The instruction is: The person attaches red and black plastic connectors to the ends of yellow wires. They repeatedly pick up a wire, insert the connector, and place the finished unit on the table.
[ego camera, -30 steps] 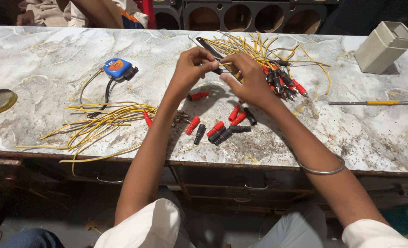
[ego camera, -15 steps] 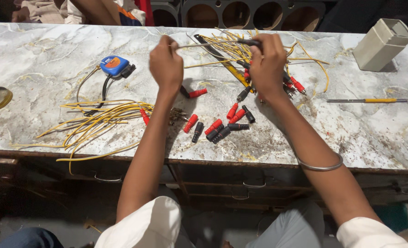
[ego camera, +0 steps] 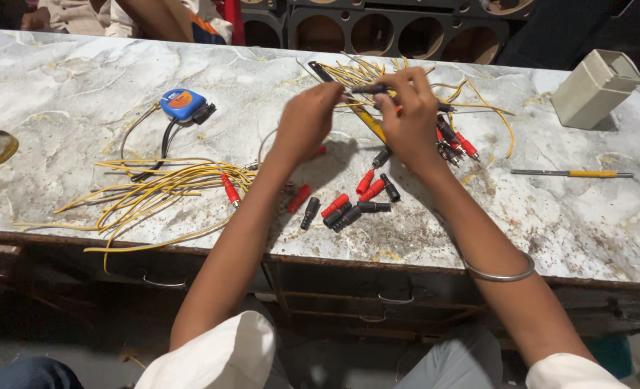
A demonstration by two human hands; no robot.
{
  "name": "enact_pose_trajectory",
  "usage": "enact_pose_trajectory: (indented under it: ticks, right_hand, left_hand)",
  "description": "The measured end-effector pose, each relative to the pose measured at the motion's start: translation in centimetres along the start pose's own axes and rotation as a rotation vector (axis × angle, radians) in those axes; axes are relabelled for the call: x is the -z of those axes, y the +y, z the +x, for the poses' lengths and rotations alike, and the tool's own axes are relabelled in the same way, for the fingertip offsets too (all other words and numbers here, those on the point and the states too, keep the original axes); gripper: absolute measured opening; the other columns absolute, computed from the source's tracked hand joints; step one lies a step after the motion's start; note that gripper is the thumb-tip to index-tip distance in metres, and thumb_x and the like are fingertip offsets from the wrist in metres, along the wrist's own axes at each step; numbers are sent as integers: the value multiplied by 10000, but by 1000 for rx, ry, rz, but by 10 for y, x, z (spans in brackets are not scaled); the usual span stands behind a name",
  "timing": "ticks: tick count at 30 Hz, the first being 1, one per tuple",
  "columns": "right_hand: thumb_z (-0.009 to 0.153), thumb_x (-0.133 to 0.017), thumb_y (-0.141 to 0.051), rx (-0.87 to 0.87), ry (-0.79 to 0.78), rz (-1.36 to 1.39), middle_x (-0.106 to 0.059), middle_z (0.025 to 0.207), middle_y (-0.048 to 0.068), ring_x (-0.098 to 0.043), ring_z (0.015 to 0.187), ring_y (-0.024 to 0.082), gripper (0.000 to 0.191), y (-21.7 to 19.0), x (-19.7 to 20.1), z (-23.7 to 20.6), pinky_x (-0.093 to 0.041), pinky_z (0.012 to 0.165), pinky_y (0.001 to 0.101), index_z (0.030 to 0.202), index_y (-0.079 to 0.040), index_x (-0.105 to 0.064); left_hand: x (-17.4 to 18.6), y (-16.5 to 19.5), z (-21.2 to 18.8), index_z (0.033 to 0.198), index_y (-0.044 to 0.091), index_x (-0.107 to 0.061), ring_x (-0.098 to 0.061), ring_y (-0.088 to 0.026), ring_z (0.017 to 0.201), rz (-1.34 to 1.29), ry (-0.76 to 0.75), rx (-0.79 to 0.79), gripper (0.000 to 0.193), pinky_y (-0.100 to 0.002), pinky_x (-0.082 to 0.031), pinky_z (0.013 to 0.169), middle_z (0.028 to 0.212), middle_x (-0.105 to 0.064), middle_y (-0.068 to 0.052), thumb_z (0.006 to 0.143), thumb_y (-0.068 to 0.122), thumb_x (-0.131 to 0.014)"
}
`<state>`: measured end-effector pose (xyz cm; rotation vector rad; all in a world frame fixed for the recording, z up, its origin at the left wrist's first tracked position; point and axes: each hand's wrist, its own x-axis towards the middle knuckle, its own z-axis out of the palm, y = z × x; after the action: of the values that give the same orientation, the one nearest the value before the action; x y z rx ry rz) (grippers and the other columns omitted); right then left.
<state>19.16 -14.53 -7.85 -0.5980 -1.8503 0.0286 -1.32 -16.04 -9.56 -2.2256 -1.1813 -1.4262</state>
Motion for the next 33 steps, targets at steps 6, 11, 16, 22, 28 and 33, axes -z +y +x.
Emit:
enact_pose_trajectory:
  ticks: [6, 11, 16, 22, 28, 33]
  right_hand:
    - [925, -756, 31, -8, -47, -23, -684, 1021, 126, -710, 872, 218, 197, 5, -2, -2, -594, 699, 305, 1113, -3, -710]
    - [920, -767, -6, -26, -67, 7, -692, 952, 113, -719, 825, 193, 194, -3, -4, -2, -558, 700, 305, 1100, 3, -695]
    - [925, -791, -18, -6, -67, 0, -679, 972, 118, -710, 835, 200, 191, -8, -4, 0, -573, 692, 302, 1085, 8, -691]
    - [941, -780, -24, -18, -61, 27, -676, 1031, 127, -735, 936, 198, 189, -6, -8, -2, -636, 714, 279, 1079, 15, -656]
    - [961, -774, -48, -27, -66, 47, -717, 1004, 118, -761, 913, 190, 204, -3, -9, -4, -617, 709, 286, 1086, 22, -628]
    - [995, -754, -79, -22, -75, 72, -711, 984, 127, -766, 875, 189, 186, -6, -10, -5, -618, 717, 287, 1083, 22, -625]
  left_hand:
    - [9, -4, -1, 1089, 100, -660, -687, -371, 863, 91, -23, 53, 214, -491, -518, 698, 929, -724, -116, 903, 11, -602]
    - [14, -5, -1, 1117, 28, -664, -662, -403, 831, -139, 29, -8, 221, -478, -504, 703, 939, -690, -181, 899, -9, -665]
    - [18, -6, 1, 1032, -9, -691, -688, -366, 841, -204, 89, 33, 128, -447, -527, 743, 910, -699, -168, 907, -21, -665]
    - [18, -5, 1, 988, -10, -686, -684, -373, 811, -169, 119, 33, 52, -452, -527, 726, 891, -705, -179, 950, 24, -690]
    - [16, -4, 0, 1004, 32, -712, -686, -361, 748, -84, 95, 53, 93, -453, -514, 648, 831, -711, -155, 956, 103, -675]
    - [15, -4, -2, 973, 74, -721, -682, -317, 655, -34, 34, 99, 100, -443, -503, 601, 722, -695, -120, 920, 143, -672]
